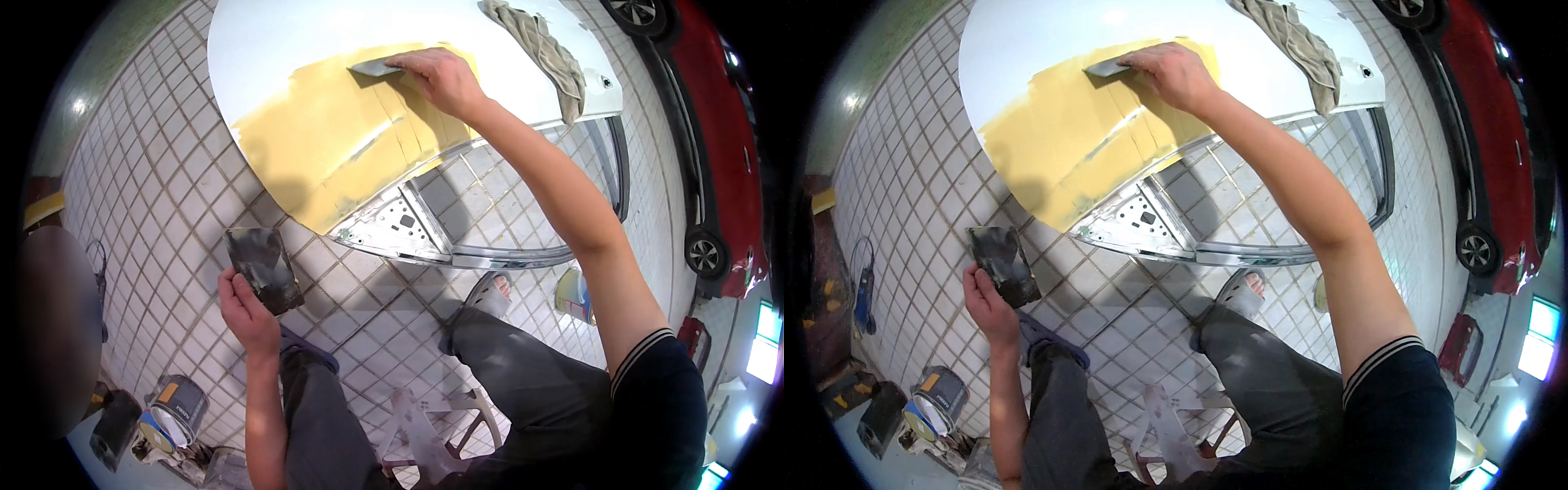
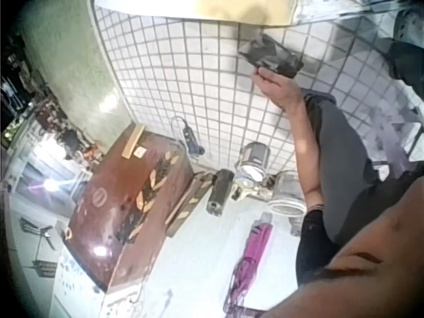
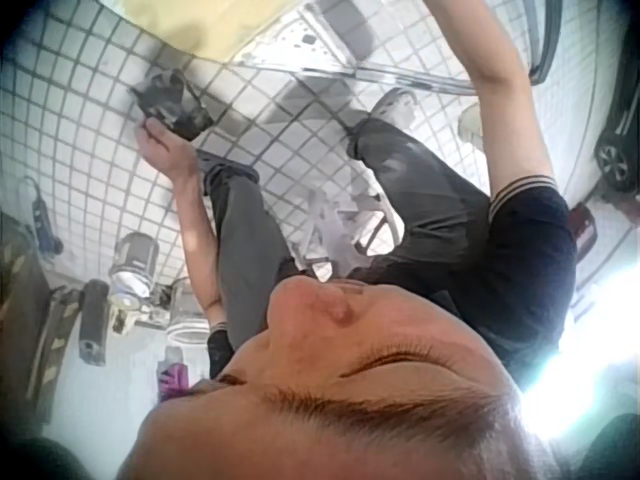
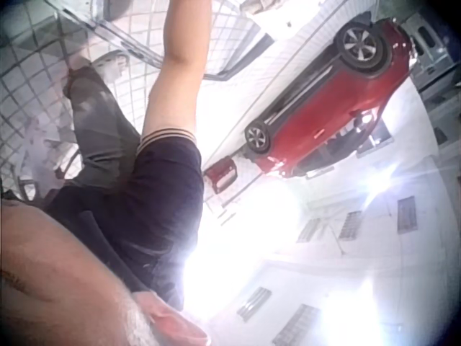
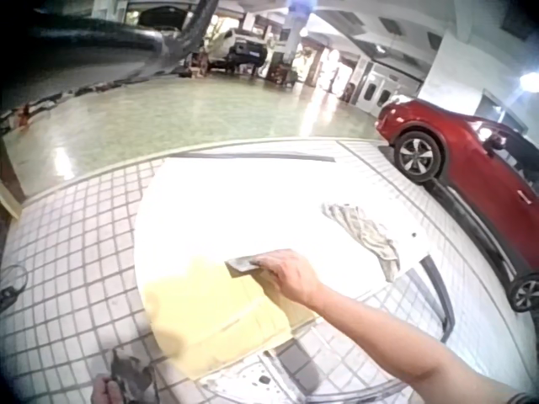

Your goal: The person applies yellow body filler to a white car door panel using a metal spreader. They repeatedly transfer filler from a larger putty knife to the spreader and smooth it over the surface of the door.

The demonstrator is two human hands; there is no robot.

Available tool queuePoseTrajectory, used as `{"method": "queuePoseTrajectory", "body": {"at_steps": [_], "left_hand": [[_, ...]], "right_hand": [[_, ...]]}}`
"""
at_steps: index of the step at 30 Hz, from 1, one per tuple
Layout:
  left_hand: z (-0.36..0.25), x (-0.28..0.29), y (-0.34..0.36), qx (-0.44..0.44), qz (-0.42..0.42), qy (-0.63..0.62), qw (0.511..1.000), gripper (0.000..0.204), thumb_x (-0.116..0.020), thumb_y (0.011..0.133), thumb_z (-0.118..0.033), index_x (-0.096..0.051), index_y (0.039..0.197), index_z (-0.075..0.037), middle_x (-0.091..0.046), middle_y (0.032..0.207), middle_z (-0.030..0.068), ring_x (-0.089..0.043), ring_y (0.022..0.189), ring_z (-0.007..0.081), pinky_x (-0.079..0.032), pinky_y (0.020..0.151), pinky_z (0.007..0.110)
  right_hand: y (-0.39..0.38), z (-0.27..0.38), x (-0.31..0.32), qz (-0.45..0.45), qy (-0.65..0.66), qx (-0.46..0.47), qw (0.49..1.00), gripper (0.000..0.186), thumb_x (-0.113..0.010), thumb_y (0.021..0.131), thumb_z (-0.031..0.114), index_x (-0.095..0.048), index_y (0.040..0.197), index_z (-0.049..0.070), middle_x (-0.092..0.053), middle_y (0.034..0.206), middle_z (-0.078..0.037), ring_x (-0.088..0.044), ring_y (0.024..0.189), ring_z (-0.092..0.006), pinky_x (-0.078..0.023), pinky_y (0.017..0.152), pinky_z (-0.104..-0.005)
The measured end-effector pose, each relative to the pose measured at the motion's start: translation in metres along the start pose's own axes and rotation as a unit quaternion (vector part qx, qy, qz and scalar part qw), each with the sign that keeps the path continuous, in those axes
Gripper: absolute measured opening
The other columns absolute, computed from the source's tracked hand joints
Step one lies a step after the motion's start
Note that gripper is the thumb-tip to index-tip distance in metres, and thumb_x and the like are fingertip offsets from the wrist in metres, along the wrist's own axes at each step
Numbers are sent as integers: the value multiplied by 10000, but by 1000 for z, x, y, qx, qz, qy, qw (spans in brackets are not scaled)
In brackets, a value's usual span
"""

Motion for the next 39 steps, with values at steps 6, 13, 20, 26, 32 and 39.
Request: {"method": "queuePoseTrajectory", "body": {"at_steps": [6,13,20,26,32,39], "left_hand": [[0,-10,0,17,17,-30,999,266,-413,1061,-186,-570,1072,28,-594,857,76,-523,806,158,-434,747,298],[-3,-20,1,15,30,-35,999,274,-406,1063,-193,-570,1072,27,-592,851,70,-521,798,154,-433,742,296],[-10,-28,1,-15,36,-29,999,251,-400,1079,-186,-554,1064,11,-541,838,-6,-455,780,70,-393,703,227],[-9,-36,0,-1,52,-28,998,250,-400,1078,-184,-556,1076,11,-556,857,4,-471,797,80,-406,726,235],[-12,-35,1,-8,41,-25,999,259,-406,1062,-182,-565,1066,21,-585,845,73,-520,790,159,-434,734,294],[-8,-33,2,-13,40,-18,999,248,-410,1071,-180,-559,1079,19,-555,853,17,-474,786,92,-403,713,241]], "right_hand": [[-33,19,7,3,52,45,998,342,-626,825,-18,-691,1144,89,-711,1170,-58,-658,1111,-269,-520,913,-373],[-79,46,10,4,26,86,996,397,-634,817,36,-665,1201,132,-688,1226,-25,-642,1151,-206,-494,948,-361],[-121,63,4,47,5,83,995,392,-612,858,33,-665,1233,131,-658,1305,-12,-622,1208,-181,-483,997,-363],[-154,69,-10,64,-2,83,994,458,-592,843,33,-628,1288,133,-620,1360,-14,-574,1269,-176,-460,1029,-363],[-170,79,-11,67,-11,81,994,421,-561,850,35,-666,1246,132,-652,1318,-10,-614,1220,-164,-494,996,-346],[-179,85,2,70,16,85,994,371,-585,871,82,-654,1233,119,-668,1280,-29,-618,1193,-208,-485,1013,-363]]}}
Point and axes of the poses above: each hand's wrist, its own y-axis towards the middle knuckle, its own x-axis out of the back of the hand, z = x × y, the point moved 10 cm from there along y, towards the middle knuckle
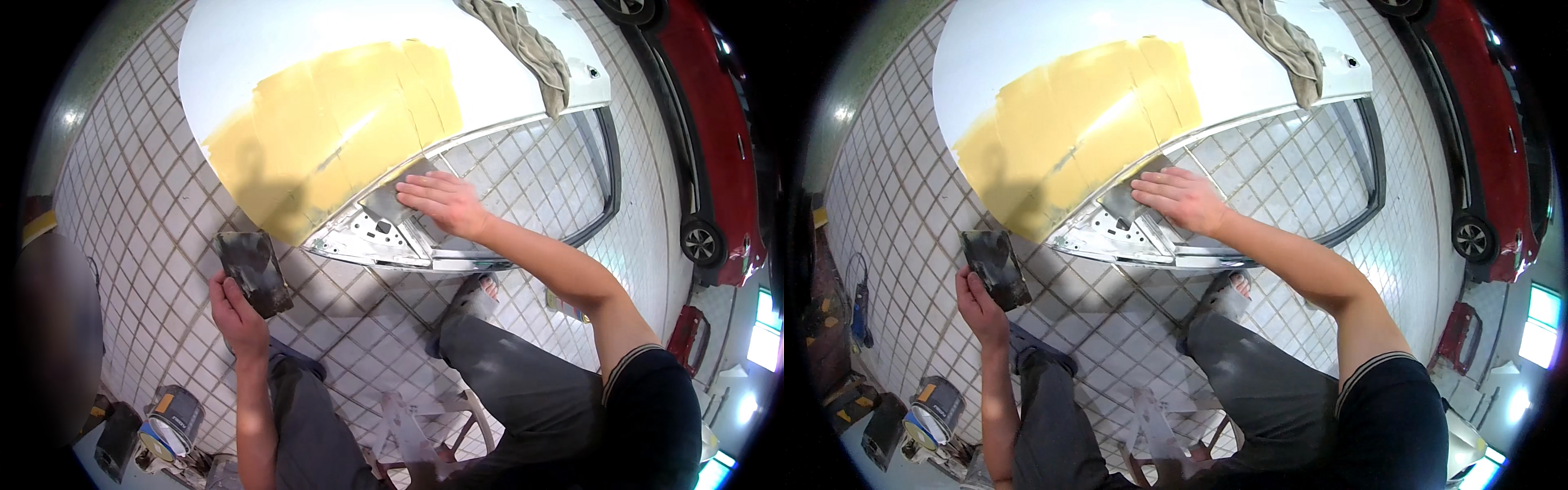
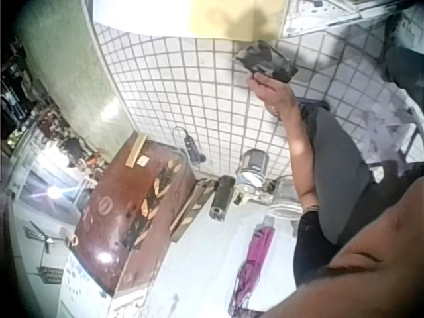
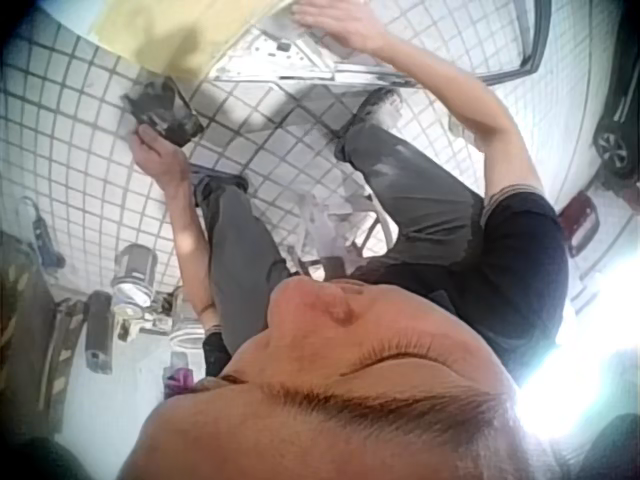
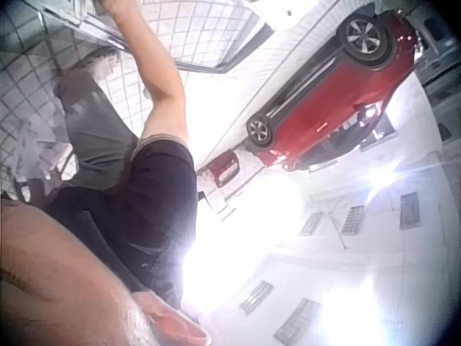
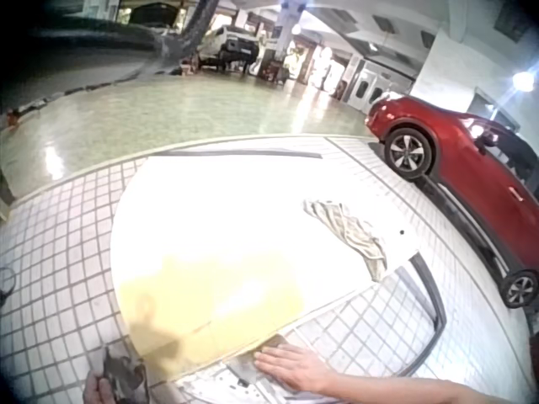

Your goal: The person applies yellow body filler to a white car door panel using a metal spreader. They repeatedly transfer filler from a larger putty knife to the spreader and smooth it over the surface of the door.

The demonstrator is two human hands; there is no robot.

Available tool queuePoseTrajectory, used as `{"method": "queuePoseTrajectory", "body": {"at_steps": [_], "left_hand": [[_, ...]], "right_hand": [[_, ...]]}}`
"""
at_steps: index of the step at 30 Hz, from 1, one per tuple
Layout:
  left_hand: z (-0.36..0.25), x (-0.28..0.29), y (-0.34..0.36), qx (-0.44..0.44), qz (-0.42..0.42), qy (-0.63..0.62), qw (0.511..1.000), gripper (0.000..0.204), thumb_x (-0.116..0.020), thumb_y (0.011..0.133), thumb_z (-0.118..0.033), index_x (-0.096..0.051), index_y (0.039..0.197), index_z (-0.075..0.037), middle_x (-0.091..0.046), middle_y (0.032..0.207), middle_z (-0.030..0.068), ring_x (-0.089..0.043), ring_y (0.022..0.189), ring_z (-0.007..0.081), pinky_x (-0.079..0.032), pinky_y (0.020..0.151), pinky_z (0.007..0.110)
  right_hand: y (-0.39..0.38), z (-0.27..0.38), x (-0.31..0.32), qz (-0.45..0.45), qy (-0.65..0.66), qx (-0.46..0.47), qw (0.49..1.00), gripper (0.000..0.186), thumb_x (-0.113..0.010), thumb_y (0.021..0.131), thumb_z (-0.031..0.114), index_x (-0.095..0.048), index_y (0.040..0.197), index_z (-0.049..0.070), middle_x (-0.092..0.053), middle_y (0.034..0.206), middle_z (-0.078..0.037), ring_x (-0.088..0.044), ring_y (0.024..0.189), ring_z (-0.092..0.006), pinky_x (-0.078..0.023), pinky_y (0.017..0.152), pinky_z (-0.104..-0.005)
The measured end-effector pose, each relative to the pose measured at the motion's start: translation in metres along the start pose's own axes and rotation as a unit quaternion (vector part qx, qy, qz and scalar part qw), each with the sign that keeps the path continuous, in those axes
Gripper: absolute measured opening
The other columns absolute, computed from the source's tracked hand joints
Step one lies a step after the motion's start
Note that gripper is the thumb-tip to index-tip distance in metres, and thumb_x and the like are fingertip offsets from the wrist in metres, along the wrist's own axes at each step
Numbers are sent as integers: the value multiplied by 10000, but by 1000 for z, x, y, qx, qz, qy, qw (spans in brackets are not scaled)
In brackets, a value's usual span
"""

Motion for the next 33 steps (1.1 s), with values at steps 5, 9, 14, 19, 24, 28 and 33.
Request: {"method": "queuePoseTrajectory", "body": {"at_steps": [5,9,14,19,24,28,33], "left_hand": [[-4,0,-2,18,5,3,1000,250,-406,1060,-169,-569,1071,21,-605,855,79,-537,795,160,-444,740,301],[-9,0,0,3,-1,-3,1000,253,-403,1061,-168,-571,1075,21,-613,862,80,-543,799,158,-446,743,303],[0,-1,-3,10,9,-8,1000,257,-403,1061,-165,-573,1093,24,-614,881,79,-541,817,154,-444,751,301],[-1,0,-4,6,13,11,1000,260,-404,1060,-165,-571,1112,27,-599,884,72,-527,823,151,-438,756,295],[-3,-1,-5,2,4,2,1000,263,-408,1060,-172,-574,1104,28,-577,849,62,-508,794,148,-429,737,291],[0,-1,-5,11,7,12,1000,263,-413,1059,-179,-575,1086,27,-565,826,59,-497,772,149,-421,716,296],[2,0,-5,6,7,1,1000,246,-413,1072,-178,-561,1090,18,-533,843,6,-458,780,90,-399,708,244]], "right_hand": [[43,-36,83,-200,-60,1,978,297,-607,875,14,-722,1120,136,-738,1102,-14,-668,1035,-193,-507,854,-333],[88,-101,115,-231,-70,-71,968,351,-601,823,-66,-708,1103,116,-726,964,-50,-664,925,-253,-459,869,-366],[114,-159,93,-180,-82,-97,975,217,-599,902,88,-714,1072,159,-720,960,-29,-647,939,-244,-451,877,-381],[125,-175,78,-167,-103,-106,975,202,-579,918,128,-719,1058,172,-724,969,-15,-645,956,-243,-448,891,-398],[137,-187,62,-126,-109,-126,978,208,-576,922,111,-717,1073,135,-724,1010,-58,-652,963,-274,-465,908,-399],[135,-184,58,-117,-125,-103,980,273,-565,862,63,-711,1079,142,-727,1007,-69,-668,964,-272,-494,880,-403],[114,-170,51,-86,-85,-131,984,296,-560,899,45,-689,1156,115,-713,1091,-92,-661,1018,-305,-549,873,-395]]}}
Point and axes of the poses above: each hand's wrist, its own y-axis towards the middle knuckle, its own x-axis out of the back of the hand, z = x × y, the point moved 10 cm from there along y, towards the middle knuckle
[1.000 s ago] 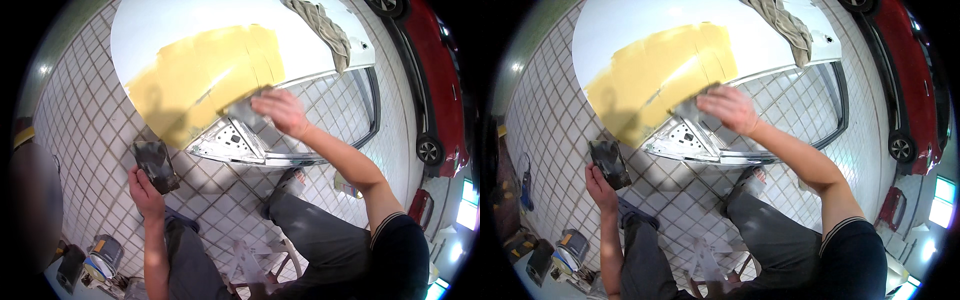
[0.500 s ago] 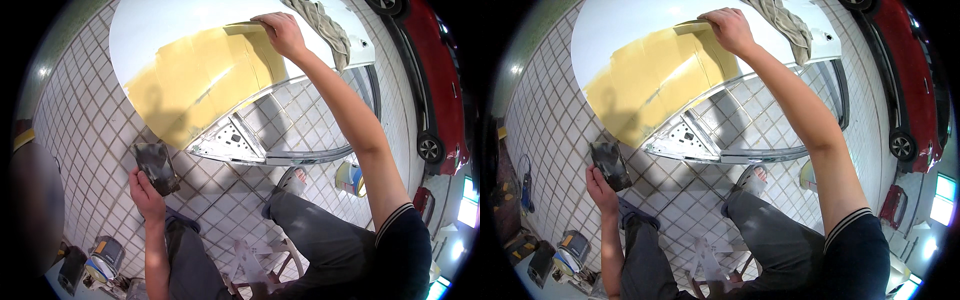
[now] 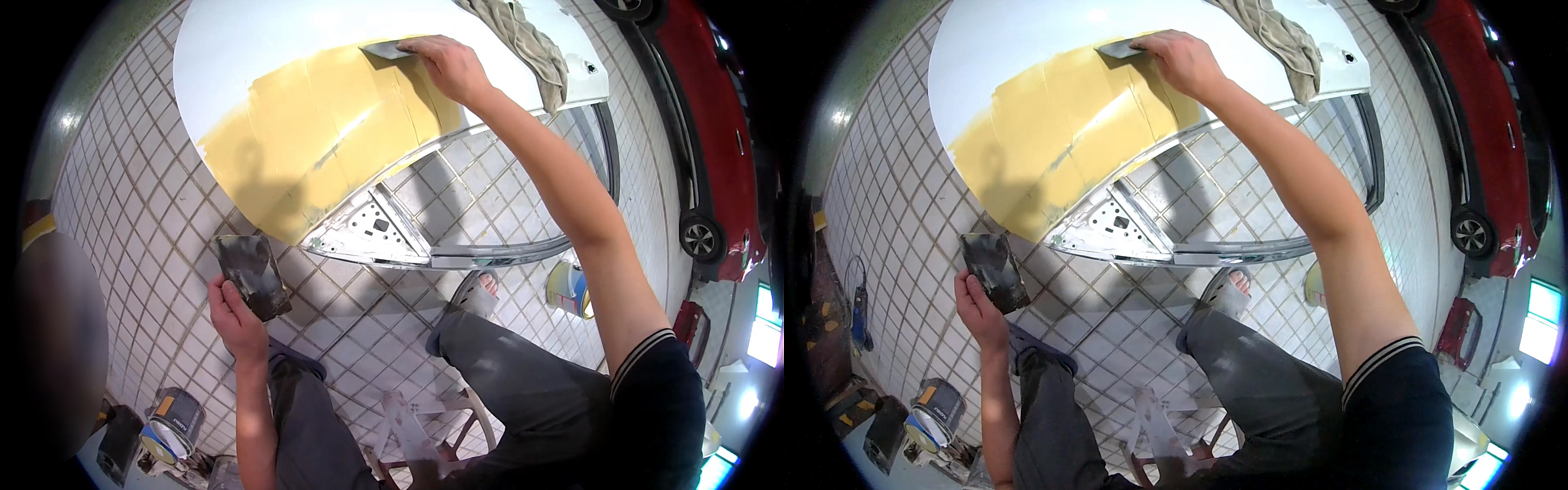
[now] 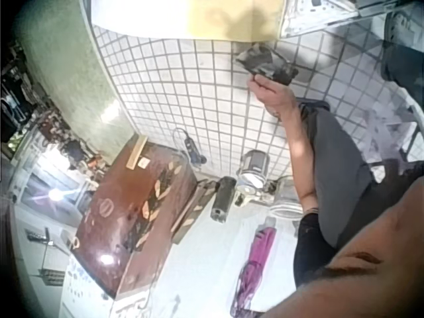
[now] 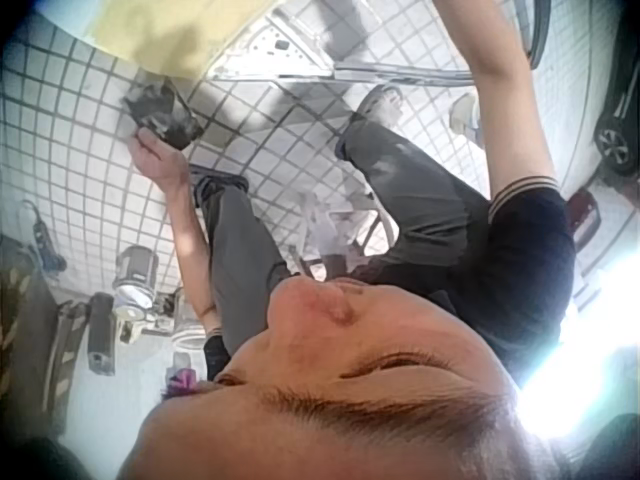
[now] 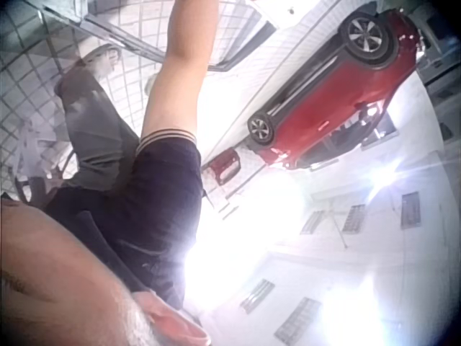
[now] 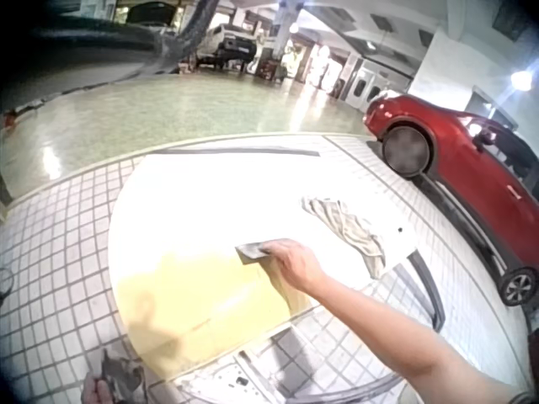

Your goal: The person applies yellow body filler to a white car door panel using a metal spreader. They repeatedly transfer filler from a larger putty knife to the spreader and smooth it over the surface of the door.

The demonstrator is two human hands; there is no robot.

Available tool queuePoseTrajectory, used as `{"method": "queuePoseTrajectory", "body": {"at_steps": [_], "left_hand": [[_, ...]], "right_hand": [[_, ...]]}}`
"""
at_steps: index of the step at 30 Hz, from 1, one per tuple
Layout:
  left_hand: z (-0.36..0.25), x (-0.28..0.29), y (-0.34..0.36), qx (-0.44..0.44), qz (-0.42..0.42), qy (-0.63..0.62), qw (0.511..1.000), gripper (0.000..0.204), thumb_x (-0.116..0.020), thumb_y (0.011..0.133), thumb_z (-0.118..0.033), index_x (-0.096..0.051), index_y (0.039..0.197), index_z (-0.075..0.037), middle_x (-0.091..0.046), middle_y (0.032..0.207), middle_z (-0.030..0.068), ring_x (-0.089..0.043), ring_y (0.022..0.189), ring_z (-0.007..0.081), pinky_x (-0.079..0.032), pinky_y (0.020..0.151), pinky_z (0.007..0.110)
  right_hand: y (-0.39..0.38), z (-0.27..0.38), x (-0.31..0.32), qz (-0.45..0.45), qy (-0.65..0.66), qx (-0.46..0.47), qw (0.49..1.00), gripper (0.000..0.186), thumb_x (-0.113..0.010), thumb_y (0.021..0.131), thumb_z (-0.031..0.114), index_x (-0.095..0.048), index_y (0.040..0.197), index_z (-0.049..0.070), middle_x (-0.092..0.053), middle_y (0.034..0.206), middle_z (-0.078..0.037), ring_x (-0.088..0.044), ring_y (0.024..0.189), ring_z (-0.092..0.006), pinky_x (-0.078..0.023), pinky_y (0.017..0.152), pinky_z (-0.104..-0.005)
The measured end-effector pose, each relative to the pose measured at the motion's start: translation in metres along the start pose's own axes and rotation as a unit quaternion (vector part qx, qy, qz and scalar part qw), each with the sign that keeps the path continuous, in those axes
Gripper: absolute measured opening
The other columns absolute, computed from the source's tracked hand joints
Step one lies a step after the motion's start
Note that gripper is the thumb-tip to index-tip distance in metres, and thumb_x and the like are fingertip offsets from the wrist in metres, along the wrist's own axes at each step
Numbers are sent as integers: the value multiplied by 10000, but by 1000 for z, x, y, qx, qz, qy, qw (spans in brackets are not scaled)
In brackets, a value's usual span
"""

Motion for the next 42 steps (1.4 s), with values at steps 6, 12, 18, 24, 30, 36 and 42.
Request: {"method": "queuePoseTrajectory", "body": {"at_steps": [6,12,18,24,30,36,42], "left_hand": [[-7,-4,1,-8,0,3,1000,251,-411,1072,-180,-563,1086,19,-564,871,29,-487,808,107,-415,738,255],[-8,-2,2,-5,-3,18,1000,264,-404,1061,-181,-574,1079,20,-616,874,90,-550,813,169,-447,755,306],[-8,-3,1,0,-2,14,1000,265,-406,1062,-190,-570,1078,18,-613,880,90,-550,817,169,-447,755,308],[-10,-5,2,-8,1,12,1000,261,-403,1063,-188,-567,1071,15,-614,891,90,-549,822,166,-448,755,304],[-5,-8,1,-5,10,-10,1000,261,-403,1073,-182,-562,1097,23,-584,900,40,-503,836,108,-427,765,254],[-6,-8,1,-1,7,-3,1000,259,-399,1065,-181,-565,1069,17,-604,887,73,-534,824,148,-440,758,287],[-5,-9,2,-2,8,-16,1000,262,-396,1067,-185,-565,1068,15,-609,892,75,-538,825,148,-440,758,287]], "right_hand": [[-25,14,7,19,61,17,998,363,-598,849,-19,-691,1175,112,-706,1169,-58,-657,1099,-275,-543,935,-363],[-47,26,13,22,80,29,996,368,-617,838,-18,-690,1178,103,-697,1202,-56,-650,1134,-270,-534,965,-369],[-78,40,15,17,70,42,997,373,-631,834,-14,-678,1186,101,-690,1222,-59,-651,1142,-265,-529,986,-385],[-110,49,12,11,46,54,997,400,-618,840,7,-656,1220,123,-677,1254,-36,-647,1155,-239,-527,989,-385],[-132,58,8,28,43,44,998,359,-618,868,-2,-682,1199,121,-686,1241,-45,-644,1172,-236,-526,1001,-390],[-149,62,5,41,44,47,997,367,-620,858,-4,-687,1195,122,-687,1241,-41,-644,1175,-230,-523,1006,-394],[-162,66,4,51,47,49,996,373,-617,850,-6,-683,1198,110,-687,1240,-44,-646,1173,-232,-522,1005,-397]]}}
Point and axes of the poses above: each hand's wrist, its own y-axis towards the middle knuckle, its own x-axis out of the back of the hand, z = x × y, the point moved 10 cm from there along y, towards the middle knuckle
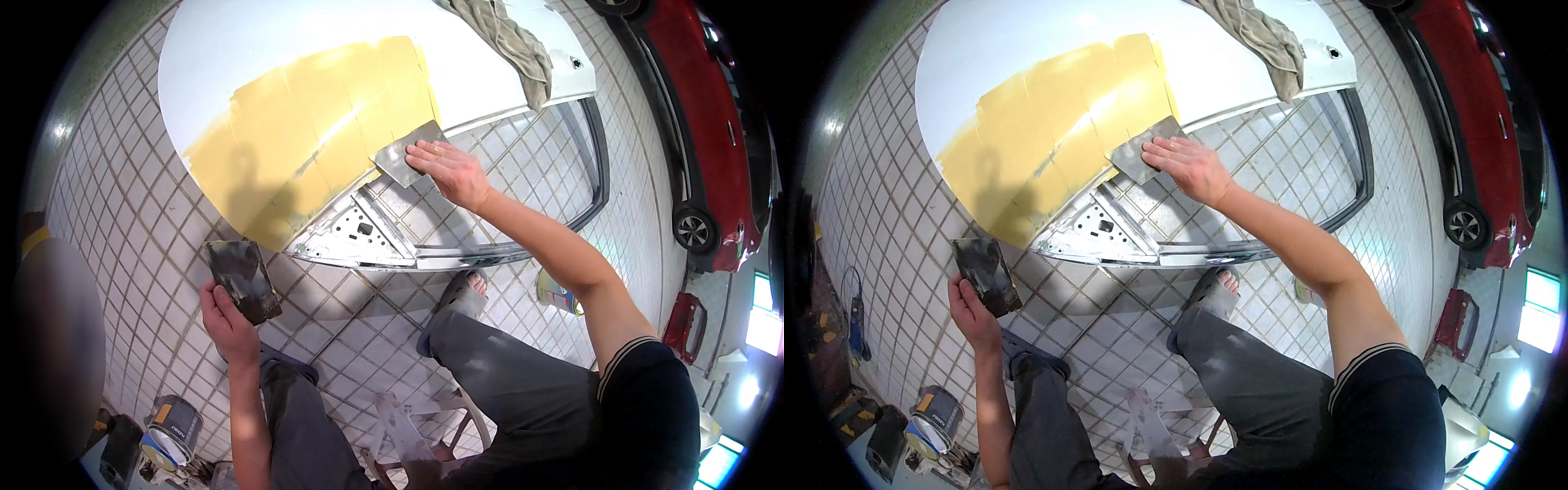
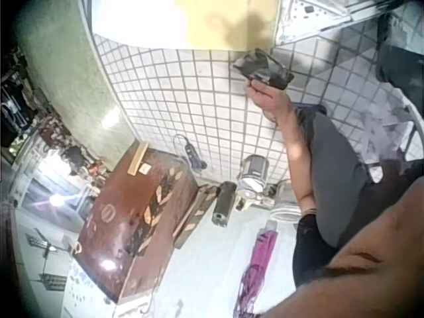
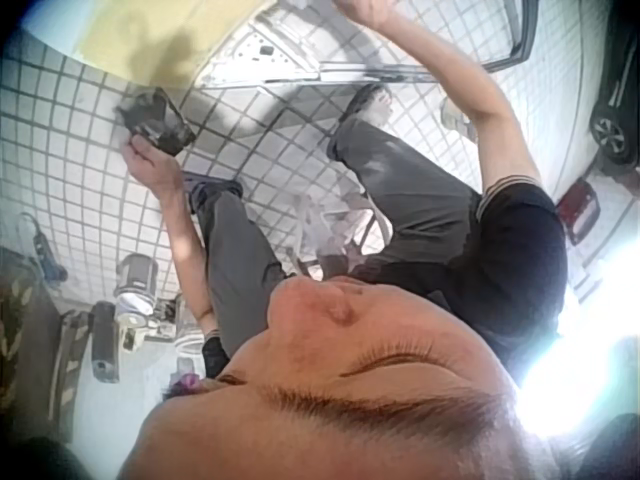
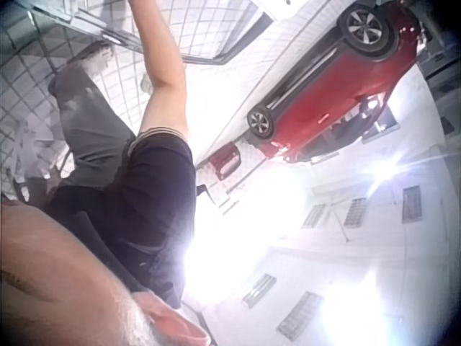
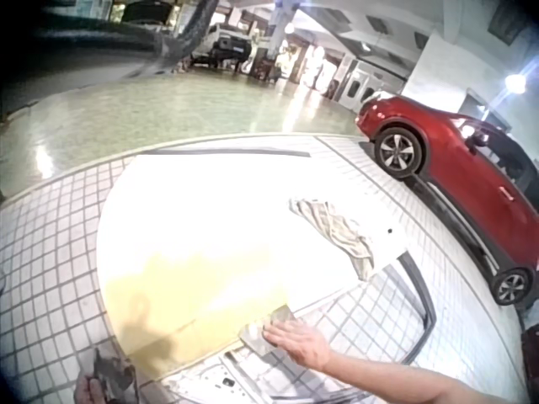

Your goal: The person applies yellow body filler to a white car door panel using a metal spreader. They repeatedly transfer filler from a larger putty knife to the spreader and smooth it over the surface of the door.

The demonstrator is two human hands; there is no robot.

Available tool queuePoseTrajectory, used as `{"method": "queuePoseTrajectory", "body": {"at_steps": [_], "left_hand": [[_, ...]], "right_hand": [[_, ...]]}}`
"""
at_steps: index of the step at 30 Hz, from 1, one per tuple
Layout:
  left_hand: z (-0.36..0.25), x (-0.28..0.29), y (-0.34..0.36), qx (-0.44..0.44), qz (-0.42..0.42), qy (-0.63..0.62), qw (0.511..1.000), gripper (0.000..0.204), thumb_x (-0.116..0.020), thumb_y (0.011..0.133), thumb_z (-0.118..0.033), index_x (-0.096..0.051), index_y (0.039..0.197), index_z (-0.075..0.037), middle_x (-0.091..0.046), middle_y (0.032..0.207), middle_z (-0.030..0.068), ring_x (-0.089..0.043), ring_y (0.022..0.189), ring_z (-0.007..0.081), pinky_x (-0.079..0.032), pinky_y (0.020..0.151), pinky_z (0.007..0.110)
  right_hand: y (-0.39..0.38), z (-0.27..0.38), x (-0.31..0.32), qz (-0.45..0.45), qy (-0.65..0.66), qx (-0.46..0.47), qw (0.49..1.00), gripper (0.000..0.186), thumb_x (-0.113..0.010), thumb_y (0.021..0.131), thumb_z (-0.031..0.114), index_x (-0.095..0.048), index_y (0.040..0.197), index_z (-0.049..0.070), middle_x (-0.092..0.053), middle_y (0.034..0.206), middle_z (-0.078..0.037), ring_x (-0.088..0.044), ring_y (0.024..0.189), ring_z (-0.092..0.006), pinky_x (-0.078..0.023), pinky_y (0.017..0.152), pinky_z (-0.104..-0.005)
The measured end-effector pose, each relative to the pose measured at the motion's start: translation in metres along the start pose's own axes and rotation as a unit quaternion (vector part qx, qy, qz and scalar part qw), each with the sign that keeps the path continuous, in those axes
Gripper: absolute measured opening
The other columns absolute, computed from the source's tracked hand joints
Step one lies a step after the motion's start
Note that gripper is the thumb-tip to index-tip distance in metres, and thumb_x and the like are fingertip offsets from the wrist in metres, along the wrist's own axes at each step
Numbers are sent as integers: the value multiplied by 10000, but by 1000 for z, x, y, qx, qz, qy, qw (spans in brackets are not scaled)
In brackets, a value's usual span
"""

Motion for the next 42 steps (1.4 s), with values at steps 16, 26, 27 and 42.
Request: {"method": "queuePoseTrajectory", "body": {"at_steps": [16,26,27,42], "left_hand": [[-34,-18,-8,-39,47,-46,997,223,-388,1066,-159,-533,1060,9,-559,893,81,-519,824,150,-437,764,287],[-117,-78,-12,-101,100,-113,983,142,-418,1010,-61,-536,1055,4,-570,729,124,-550,609,230,-445,593,346],[-119,-81,-14,-99,94,-113,984,138,-422,1005,-55,-536,1057,3,-571,721,132,-554,598,246,-445,587,353],[-123,-61,-13,-115,54,-66,990,117,-430,1004,-27,-532,1043,12,-603,731,154,-612,599,254,-458,561,356]], "right_hand": [[4,-2,64,-196,445,-378,787,248,-629,943,8,-669,1187,27,-706,1066,-59,-640,922,-129,-505,822,-257],[29,78,42,-264,692,-446,502,262,-606,995,120,-513,1240,129,-659,1069,7,-640,915,-93,-535,744,-287],[33,85,45,-268,705,-431,496,255,-596,998,105,-510,1237,113,-668,1067,-10,-646,917,-101,-539,748,-286],[35,116,45,-56,589,-346,728,130,-661,953,76,-665,1056,-4,-665,827,6,-563,771,-47,-445,652,-241]]}}
Point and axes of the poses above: each hand's wrist, its own y-axis towards the middle knuckle, its own x-axis out of the back of the hand, z = x × y, the point moved 10 cm from there along y, towards the middle knuckle
